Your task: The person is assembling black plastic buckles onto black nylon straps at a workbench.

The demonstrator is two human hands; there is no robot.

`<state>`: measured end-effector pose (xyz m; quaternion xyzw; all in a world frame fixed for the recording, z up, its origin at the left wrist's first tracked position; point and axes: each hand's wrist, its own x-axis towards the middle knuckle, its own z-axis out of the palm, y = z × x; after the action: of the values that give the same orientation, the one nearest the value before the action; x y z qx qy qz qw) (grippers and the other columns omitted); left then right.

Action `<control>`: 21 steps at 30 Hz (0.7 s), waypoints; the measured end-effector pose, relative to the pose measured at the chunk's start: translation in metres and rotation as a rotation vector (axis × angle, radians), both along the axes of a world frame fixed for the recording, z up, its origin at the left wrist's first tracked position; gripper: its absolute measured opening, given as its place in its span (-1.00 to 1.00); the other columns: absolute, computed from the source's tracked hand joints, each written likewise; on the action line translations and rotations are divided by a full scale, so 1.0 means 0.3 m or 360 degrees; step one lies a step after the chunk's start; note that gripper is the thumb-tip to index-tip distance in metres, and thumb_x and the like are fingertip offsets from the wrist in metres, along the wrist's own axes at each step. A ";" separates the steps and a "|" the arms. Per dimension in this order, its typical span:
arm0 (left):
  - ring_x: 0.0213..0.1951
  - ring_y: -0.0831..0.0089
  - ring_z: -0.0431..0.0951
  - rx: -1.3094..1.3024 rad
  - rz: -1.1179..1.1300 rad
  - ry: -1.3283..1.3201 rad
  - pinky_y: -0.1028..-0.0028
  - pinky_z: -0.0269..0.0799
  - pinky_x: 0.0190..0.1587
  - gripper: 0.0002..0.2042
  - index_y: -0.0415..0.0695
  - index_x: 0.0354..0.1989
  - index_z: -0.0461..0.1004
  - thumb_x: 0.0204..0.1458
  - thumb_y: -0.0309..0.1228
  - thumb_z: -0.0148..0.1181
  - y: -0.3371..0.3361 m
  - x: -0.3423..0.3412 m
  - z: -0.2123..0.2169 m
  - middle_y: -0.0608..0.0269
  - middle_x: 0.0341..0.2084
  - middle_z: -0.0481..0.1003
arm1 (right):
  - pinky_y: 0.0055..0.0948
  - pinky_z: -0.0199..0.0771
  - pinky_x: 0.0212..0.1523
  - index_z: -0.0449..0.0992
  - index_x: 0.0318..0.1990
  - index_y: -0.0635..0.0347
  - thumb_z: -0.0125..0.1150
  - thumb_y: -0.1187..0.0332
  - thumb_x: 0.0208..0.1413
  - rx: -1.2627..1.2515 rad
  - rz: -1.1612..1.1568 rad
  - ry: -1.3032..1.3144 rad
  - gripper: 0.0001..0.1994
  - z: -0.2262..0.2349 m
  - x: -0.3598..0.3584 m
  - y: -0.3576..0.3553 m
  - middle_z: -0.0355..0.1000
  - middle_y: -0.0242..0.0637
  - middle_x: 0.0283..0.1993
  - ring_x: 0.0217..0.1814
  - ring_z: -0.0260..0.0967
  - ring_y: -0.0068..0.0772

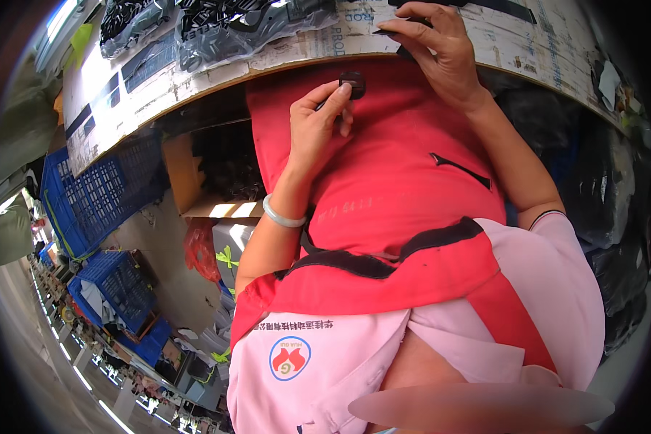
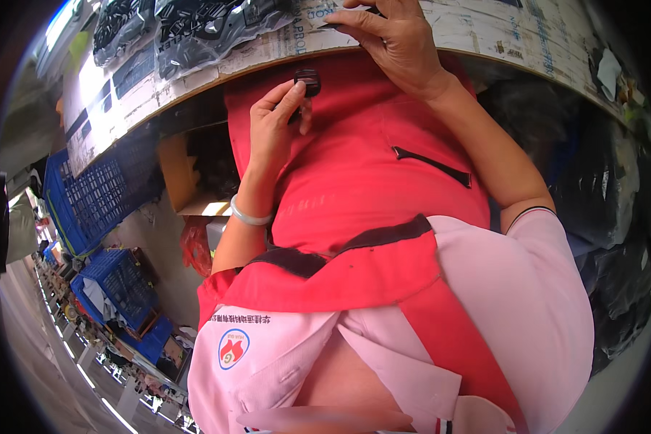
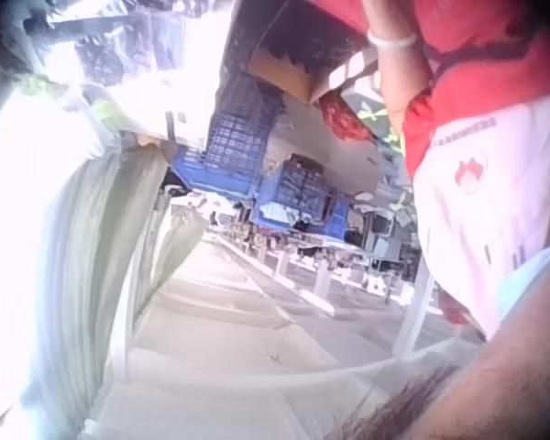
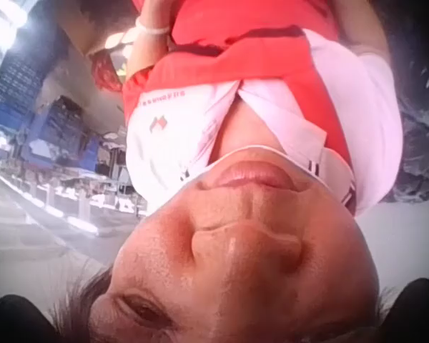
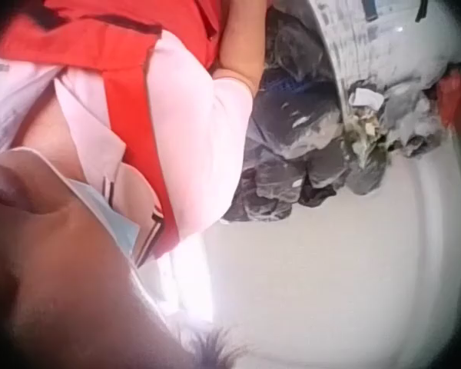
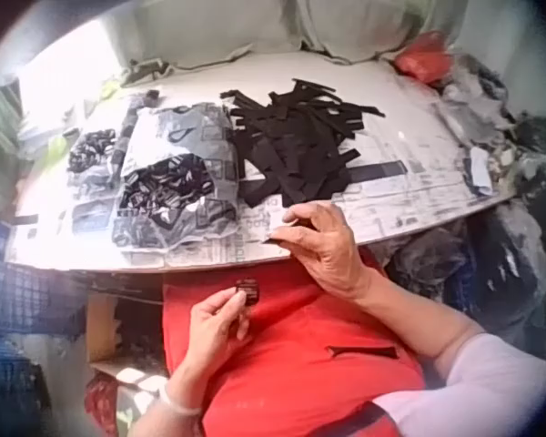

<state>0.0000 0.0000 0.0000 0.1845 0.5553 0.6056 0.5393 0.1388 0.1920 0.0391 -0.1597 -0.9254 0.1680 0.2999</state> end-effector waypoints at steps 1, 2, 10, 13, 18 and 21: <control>-0.52 0.54 0.48 0.0020 0.0077 -0.0012 0.59 0.33 -0.56 -0.76 -0.29 -0.11 0.52 0.16 -0.37 0.17 0.004 0.009 0.010 0.22 -0.47 0.53 | -0.56 0.33 0.00 0.57 -0.07 0.17 0.13 0.50 0.19 0.0024 0.0145 0.0182 -0.81 0.047 -0.003 -0.007 0.47 -0.39 -0.08 -0.01 0.35 -0.40; -0.52 0.55 0.48 0.0039 0.0156 -0.0023 0.61 0.31 -0.59 -0.76 -0.31 -0.12 0.51 0.15 -0.39 0.18 0.005 0.014 0.016 0.21 -0.48 0.52 | -0.58 0.39 -0.17 0.57 -0.08 0.21 0.14 0.49 0.18 0.0046 0.0290 0.0364 -0.82 0.073 -0.004 -0.027 0.50 -0.40 -0.21 -0.21 0.40 -0.45; -0.55 0.64 0.48 0.0172 0.0235 0.0049 0.67 0.32 -0.61 -0.80 -0.33 -0.14 0.53 0.14 -0.47 0.18 -0.001 0.027 0.027 0.27 -0.49 0.54 | -0.74 0.31 -0.47 0.50 -0.24 0.31 0.15 0.31 0.22 -0.2310 0.0106 -0.0294 -0.80 -0.001 -0.003 -0.198 0.49 -0.39 -0.39 -0.41 0.34 -0.79; -0.53 0.66 0.47 0.0148 0.0239 0.0365 0.68 0.34 -0.53 -0.82 -0.33 -0.15 0.54 0.10 -0.51 0.21 -0.010 0.039 0.002 0.29 -0.48 0.55 | -0.78 0.19 -0.56 0.51 -0.26 0.25 0.17 0.25 0.21 -0.2456 0.0081 -0.0151 -0.78 -0.029 -0.006 -0.200 0.45 -0.47 -0.45 -0.50 0.27 -0.84; -0.49 0.69 0.43 0.0169 0.0273 0.0807 0.66 0.34 -0.43 -0.80 -0.30 -0.15 0.56 0.04 -0.54 0.27 -0.009 0.034 -0.017 0.32 -0.47 0.56 | -0.77 0.19 -0.61 0.51 -0.30 0.22 0.16 0.21 0.22 -0.2807 0.0221 -0.0162 -0.77 -0.025 -0.014 -0.192 0.36 -0.54 -0.55 -0.60 0.23 -0.81; -0.52 0.67 0.43 0.0333 0.0264 0.1019 0.68 0.31 -0.47 -0.84 -0.30 -0.17 0.55 0.08 -0.57 0.22 -0.006 0.028 -0.029 0.30 -0.49 0.55 | -0.74 0.24 -0.61 0.50 -0.30 0.22 0.16 0.21 0.21 -0.2744 0.0180 -0.0219 -0.77 -0.031 -0.007 -0.188 0.38 -0.49 -0.54 -0.59 0.27 -0.78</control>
<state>0.0084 -0.0017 -0.0088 0.3739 0.6442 0.6124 0.2649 0.1367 0.1355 0.0299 -0.2949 -0.4977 0.8156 0.0088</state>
